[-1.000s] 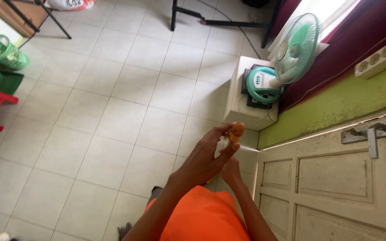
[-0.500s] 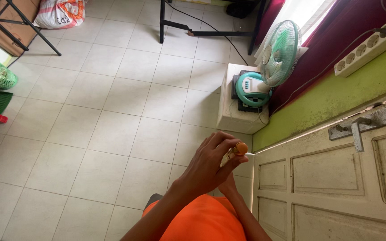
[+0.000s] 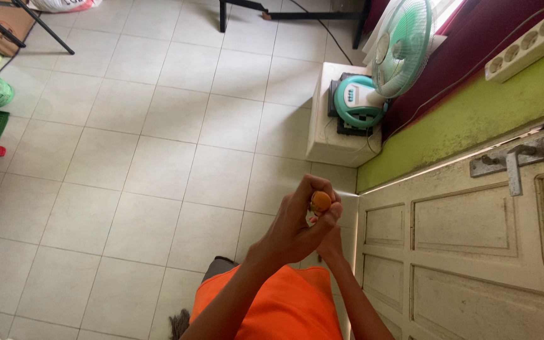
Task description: The person sweeps debris from the floor using a broom and a dustpan.
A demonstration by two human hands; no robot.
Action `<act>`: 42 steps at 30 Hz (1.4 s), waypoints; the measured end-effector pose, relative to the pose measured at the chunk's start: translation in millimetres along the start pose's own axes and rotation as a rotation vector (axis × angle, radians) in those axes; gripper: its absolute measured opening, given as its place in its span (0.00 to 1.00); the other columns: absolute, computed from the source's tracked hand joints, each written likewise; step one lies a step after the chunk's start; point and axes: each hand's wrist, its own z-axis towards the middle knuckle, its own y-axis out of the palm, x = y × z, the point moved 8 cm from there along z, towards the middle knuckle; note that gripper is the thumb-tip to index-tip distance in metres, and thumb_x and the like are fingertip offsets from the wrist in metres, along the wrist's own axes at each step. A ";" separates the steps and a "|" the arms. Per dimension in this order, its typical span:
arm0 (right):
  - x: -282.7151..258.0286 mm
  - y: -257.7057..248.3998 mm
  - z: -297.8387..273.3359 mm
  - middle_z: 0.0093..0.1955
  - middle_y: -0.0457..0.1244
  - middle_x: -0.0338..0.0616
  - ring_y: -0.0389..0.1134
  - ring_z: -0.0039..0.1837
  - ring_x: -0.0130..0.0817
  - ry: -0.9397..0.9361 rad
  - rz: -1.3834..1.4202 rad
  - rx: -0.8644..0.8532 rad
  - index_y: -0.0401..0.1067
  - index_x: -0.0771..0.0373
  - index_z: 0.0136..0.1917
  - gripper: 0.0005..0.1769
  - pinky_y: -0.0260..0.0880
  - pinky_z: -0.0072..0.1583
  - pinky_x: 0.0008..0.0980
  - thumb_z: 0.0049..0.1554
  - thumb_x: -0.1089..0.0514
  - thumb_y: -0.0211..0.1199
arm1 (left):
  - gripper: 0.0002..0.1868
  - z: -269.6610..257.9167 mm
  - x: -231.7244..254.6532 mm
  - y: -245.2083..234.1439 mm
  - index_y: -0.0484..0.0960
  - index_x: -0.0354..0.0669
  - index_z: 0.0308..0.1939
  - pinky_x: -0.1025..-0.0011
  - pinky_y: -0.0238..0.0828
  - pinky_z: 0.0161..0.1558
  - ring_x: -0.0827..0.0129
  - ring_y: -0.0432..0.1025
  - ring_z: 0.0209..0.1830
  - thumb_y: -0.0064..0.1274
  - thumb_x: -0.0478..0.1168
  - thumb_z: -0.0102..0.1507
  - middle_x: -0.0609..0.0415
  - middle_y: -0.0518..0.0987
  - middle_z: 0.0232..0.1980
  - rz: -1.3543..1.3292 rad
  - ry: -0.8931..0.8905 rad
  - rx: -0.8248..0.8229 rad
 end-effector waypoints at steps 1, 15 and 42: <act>-4.3 -3.6 -1.0 0.53 0.64 0.48 0.67 0.51 0.41 -0.011 -0.026 -0.001 0.67 0.61 0.58 0.16 0.70 0.51 0.41 0.60 0.52 0.57 | 0.10 -2.6 -6.8 -1.0 0.66 0.40 0.49 0.71 0.72 0.40 0.72 0.71 0.35 0.50 0.38 0.69 0.56 0.76 0.38 -0.002 -0.010 0.001; 89.4 6.8 -32.5 0.48 0.68 0.53 0.70 0.51 0.50 -0.018 -0.537 0.008 0.71 0.66 0.51 0.11 0.70 0.52 0.43 0.54 0.72 0.59 | 0.09 -83.5 -80.4 -29.0 0.68 0.40 0.43 0.72 0.60 0.37 0.76 0.58 0.33 0.50 0.41 0.70 0.58 0.69 0.36 -0.185 -0.444 0.138; -33.4 123.8 -20.1 0.66 0.62 0.39 0.62 0.61 0.25 -0.117 0.527 -0.384 0.67 0.64 0.66 0.18 0.59 0.75 0.31 0.63 0.61 0.58 | 0.24 -44.1 6.7 -65.4 0.67 0.38 0.37 0.66 0.62 0.37 0.65 0.61 0.31 0.37 0.56 0.75 0.52 0.66 0.30 0.190 -0.236 0.054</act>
